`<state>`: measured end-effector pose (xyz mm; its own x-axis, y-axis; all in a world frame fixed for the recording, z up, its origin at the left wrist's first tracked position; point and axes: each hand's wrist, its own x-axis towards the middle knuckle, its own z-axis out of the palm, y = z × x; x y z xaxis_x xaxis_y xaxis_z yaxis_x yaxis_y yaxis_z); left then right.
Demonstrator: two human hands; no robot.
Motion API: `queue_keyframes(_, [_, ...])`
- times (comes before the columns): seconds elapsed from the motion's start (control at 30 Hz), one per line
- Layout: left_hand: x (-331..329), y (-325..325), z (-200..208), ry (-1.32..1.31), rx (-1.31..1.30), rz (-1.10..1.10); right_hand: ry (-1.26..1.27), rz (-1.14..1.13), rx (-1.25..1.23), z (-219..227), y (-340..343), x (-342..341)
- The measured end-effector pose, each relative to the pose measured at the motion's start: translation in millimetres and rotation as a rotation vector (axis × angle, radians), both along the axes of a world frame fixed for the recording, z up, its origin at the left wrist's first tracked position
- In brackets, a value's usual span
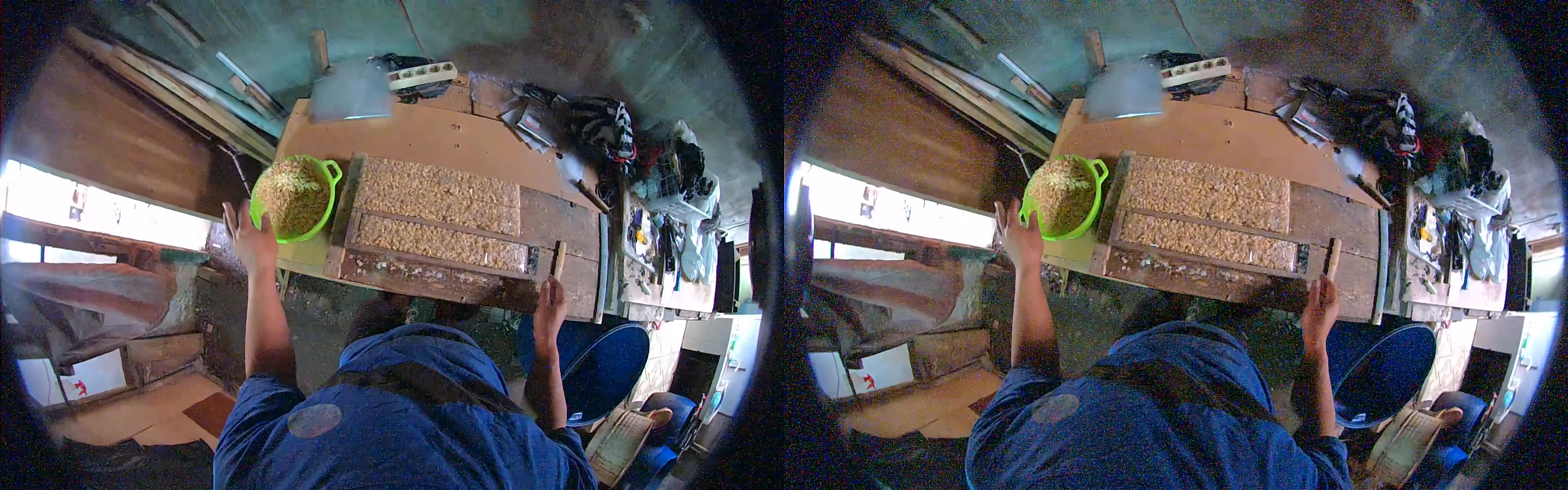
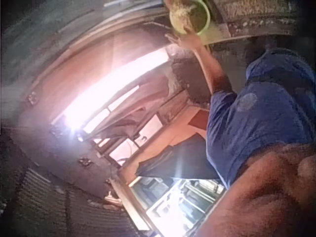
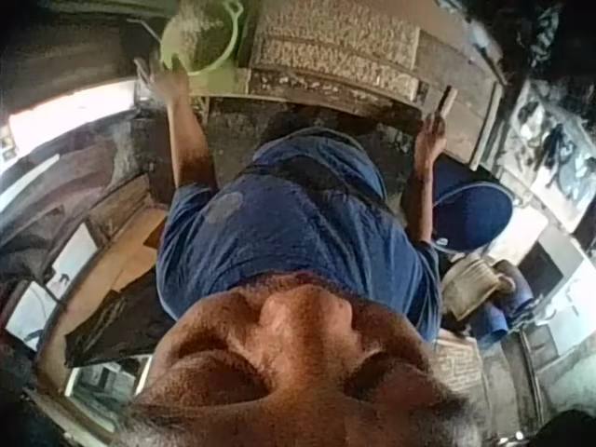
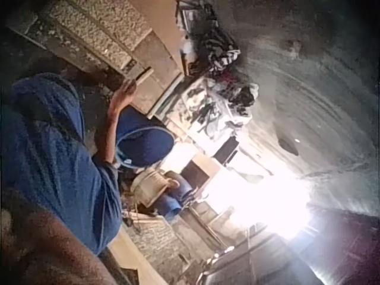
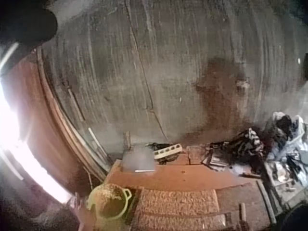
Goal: The person fills a wooden mold with fermented soybeans from a green bowl and levels the surface by hand and with a wooden tool.
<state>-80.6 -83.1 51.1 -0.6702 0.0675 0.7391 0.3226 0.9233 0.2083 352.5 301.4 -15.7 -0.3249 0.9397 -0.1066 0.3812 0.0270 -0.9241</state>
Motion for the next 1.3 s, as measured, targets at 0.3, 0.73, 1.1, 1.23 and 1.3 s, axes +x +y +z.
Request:
queue_keyframes(0.3, [104, 41, -27, -0.669, 0.219, -0.606, -0.208, 0.047, 0.044, 17, -6, -14])
queue_keyframes(0.73, [89, 60, -70, -0.857, 0.145, -0.552, -0.169, 0.108, 0.061, -2, -6, -12])
queue_keyframes(1.1, [129, 39, -56, -0.555, -0.033, -0.603, -0.094, 0.043, 0.09, -10, -9, -11])
queue_keyframes(1.23, [138, 39, -66, -0.561, -0.121, -0.566, -0.137, 0.075, 0.047, -1, -10, -14])
queue_keyframes(1.3, [138, 43, -64, -0.588, -0.117, -0.545, -0.056, 0.057, 0.017, -1, -11, -14])
